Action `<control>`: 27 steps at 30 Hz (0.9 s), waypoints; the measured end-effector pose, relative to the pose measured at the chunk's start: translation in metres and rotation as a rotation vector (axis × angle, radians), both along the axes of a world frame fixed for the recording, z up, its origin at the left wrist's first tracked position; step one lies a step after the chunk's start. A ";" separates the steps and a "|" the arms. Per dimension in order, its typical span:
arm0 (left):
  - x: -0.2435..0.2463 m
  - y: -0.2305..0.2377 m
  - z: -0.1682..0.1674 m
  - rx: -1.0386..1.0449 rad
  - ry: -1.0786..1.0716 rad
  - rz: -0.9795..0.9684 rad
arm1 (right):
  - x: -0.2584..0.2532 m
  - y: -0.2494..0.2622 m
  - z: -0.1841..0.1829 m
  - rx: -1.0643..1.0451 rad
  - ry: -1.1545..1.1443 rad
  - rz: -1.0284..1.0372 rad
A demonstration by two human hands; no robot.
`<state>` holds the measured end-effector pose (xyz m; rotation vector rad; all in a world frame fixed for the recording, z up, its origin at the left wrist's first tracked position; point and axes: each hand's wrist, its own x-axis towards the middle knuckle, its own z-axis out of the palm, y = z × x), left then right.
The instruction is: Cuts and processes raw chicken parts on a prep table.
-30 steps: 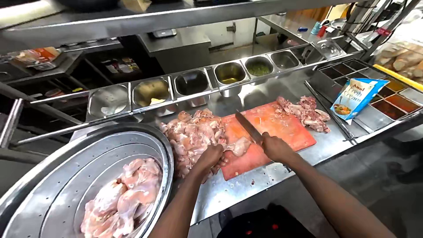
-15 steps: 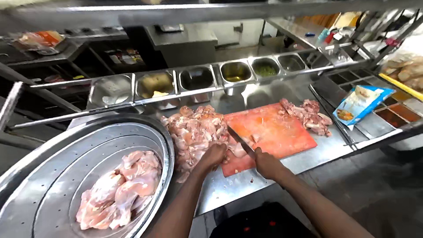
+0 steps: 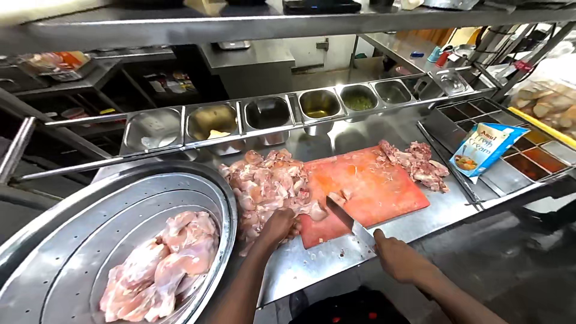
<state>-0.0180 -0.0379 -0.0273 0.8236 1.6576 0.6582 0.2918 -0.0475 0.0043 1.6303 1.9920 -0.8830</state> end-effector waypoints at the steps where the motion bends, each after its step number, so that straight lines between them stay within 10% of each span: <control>1: 0.002 -0.003 0.001 0.021 -0.009 -0.033 | 0.008 0.008 -0.004 0.013 0.048 -0.007; 6: 0.049 0.010 0.002 0.180 -0.175 -0.111 | 0.027 0.057 -0.030 0.175 0.160 -0.163; 15: 0.110 -0.006 -0.036 -0.275 -0.380 0.033 | 0.030 0.008 -0.003 0.570 0.503 -0.337; 23: 0.117 -0.011 -0.039 -0.227 -0.358 0.256 | -0.007 -0.011 0.006 0.040 0.092 -0.013; 27: 0.112 -0.009 -0.046 -0.238 -0.406 0.246 | 0.011 -0.019 0.050 0.561 0.342 -0.059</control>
